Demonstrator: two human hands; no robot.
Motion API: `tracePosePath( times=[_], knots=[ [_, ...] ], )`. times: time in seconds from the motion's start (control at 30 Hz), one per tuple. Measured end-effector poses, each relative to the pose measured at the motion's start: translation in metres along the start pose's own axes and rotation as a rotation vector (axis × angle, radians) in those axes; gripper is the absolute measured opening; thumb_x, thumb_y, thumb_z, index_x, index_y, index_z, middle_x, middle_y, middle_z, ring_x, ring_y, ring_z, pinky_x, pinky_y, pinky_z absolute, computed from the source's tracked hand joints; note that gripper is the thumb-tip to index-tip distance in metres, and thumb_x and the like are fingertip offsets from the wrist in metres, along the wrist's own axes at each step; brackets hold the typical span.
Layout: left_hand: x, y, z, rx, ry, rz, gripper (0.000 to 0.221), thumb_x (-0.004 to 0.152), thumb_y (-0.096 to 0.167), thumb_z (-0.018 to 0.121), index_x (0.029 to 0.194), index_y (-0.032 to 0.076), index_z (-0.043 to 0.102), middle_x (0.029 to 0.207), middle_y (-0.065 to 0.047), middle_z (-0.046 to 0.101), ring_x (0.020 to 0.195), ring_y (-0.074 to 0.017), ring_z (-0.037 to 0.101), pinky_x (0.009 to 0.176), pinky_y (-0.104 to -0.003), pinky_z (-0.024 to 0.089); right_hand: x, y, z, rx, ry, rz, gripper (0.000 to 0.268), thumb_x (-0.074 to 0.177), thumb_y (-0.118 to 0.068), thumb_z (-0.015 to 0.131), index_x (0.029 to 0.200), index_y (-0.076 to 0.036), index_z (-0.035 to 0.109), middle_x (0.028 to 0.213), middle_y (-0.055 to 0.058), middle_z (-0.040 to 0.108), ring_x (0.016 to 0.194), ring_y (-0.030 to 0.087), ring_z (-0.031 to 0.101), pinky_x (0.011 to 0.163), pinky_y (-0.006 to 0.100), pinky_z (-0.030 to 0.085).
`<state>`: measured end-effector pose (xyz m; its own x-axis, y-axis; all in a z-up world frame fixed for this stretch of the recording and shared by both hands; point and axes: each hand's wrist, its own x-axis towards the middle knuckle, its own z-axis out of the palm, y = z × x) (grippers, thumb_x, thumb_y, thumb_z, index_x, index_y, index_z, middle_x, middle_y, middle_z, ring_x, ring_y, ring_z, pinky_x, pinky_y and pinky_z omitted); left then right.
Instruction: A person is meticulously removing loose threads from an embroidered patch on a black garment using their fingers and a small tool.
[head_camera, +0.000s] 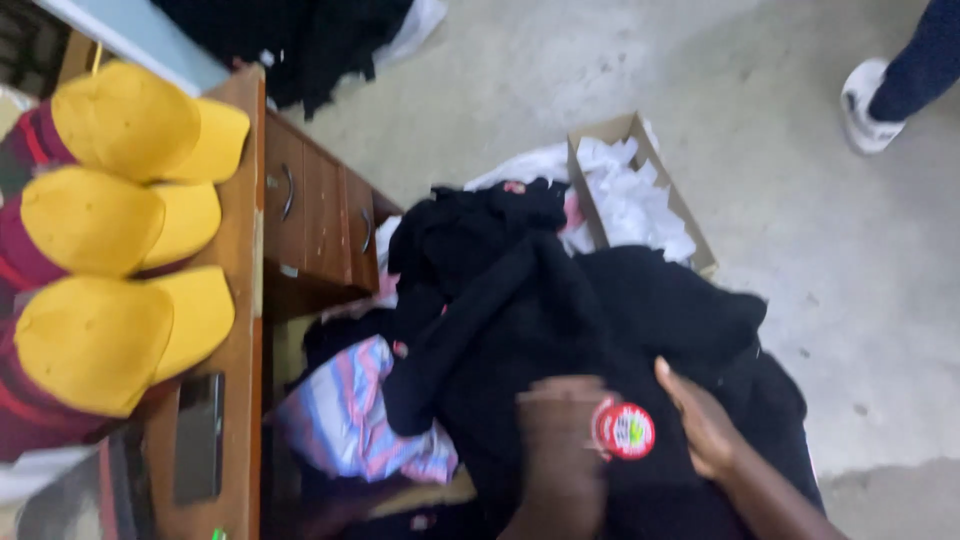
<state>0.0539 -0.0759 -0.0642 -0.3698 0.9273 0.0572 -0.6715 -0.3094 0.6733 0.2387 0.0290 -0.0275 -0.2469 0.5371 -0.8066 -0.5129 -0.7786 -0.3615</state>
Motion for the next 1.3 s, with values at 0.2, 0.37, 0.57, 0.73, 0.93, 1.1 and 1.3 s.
tracePosePath(
  times=[0.2, 0.37, 0.57, 0.73, 0.93, 1.1, 1.3],
  knots=[
    [0.015, 0.053, 0.057, 0.814, -0.611, -0.337, 0.069, 0.1, 0.038, 0.053, 0.145, -0.015, 0.055, 0.095, -0.016, 0.055, 0.087, -0.0247, 0.048, 0.076, -0.036, 0.033, 0.034, -0.001, -0.025, -0.137, -0.04, -0.195, 0.053, 0.099, -0.031, 0.059, 0.136, 0.006, 0.064, 0.133, 0.025, 0.069, 0.115, 0.035, 0.066, 0.102, 0.047, 0.051],
    [-0.004, 0.037, 0.045, 1.58, -0.109, -0.019, 0.098, 0.092, 0.065, 0.068, 0.164, 0.01, 0.03, 0.145, -0.018, 0.062, 0.125, -0.0375, 0.068, 0.095, -0.047, 0.056, 0.014, 0.011, -0.031, -0.179, -0.268, -0.242, 0.097, 0.056, -0.018, 0.082, 0.146, 0.006, 0.058, 0.125, 0.033, 0.074, 0.103, 0.042, 0.071, 0.087, 0.053, 0.059],
    [-0.035, 0.015, 0.043, 1.667, -0.434, 0.301, 0.052, 0.107, 0.03, 0.067, 0.155, 0.014, 0.054, 0.114, -0.012, 0.06, 0.088, -0.0308, 0.068, 0.069, -0.045, 0.058, -0.032, -0.002, -0.005, -0.255, -0.096, -0.291, 0.063, 0.074, -0.001, 0.076, 0.135, 0.007, 0.066, 0.122, 0.022, 0.075, 0.104, 0.031, 0.069, 0.09, 0.044, 0.056],
    [-0.047, 0.004, 0.056, 1.781, -0.41, 0.48, 0.052, 0.106, 0.03, 0.074, 0.15, 0.009, 0.058, 0.114, -0.01, 0.062, 0.089, -0.023, 0.074, 0.065, -0.035, 0.062, -0.03, 0.012, -0.009, -0.193, -0.148, -0.417, 0.034, 0.088, -0.007, 0.074, 0.119, 0.006, 0.071, 0.107, 0.019, 0.079, 0.093, 0.026, 0.072, 0.083, 0.041, 0.058],
    [-0.042, 0.012, 0.069, 1.721, -0.422, 0.507, 0.045, 0.11, 0.028, 0.067, 0.146, 0.002, 0.061, 0.11, -0.013, 0.062, 0.087, -0.0243, 0.074, 0.065, -0.034, 0.064, -0.028, 0.019, -0.013, -0.248, -0.097, -0.504, 0.017, 0.088, -0.011, 0.08, 0.099, -0.004, 0.069, 0.086, 0.005, 0.071, 0.076, 0.013, 0.065, 0.067, 0.031, 0.054],
    [-0.039, 0.016, 0.073, 1.664, -0.424, 0.446, 0.047, 0.109, 0.026, 0.069, 0.149, 0.005, 0.059, 0.11, -0.014, 0.062, 0.087, -0.0262, 0.074, 0.066, -0.036, 0.063, -0.028, 0.016, -0.009, -0.255, -0.069, -0.485, 0.022, 0.086, -0.009, 0.079, 0.106, 0.0, 0.072, 0.091, 0.008, 0.074, 0.079, 0.016, 0.067, 0.07, 0.034, 0.056],
    [-0.036, 0.022, 0.077, 1.667, -0.468, 0.437, 0.049, 0.105, 0.021, 0.074, 0.148, 0.005, 0.059, 0.107, -0.013, 0.063, 0.087, -0.0268, 0.074, 0.061, -0.038, 0.062, -0.025, 0.017, -0.013, -0.254, -0.088, -0.491, 0.018, 0.087, -0.007, 0.078, 0.102, -0.002, 0.071, 0.088, 0.005, 0.072, 0.076, 0.013, 0.065, 0.068, 0.032, 0.055]
  ],
)
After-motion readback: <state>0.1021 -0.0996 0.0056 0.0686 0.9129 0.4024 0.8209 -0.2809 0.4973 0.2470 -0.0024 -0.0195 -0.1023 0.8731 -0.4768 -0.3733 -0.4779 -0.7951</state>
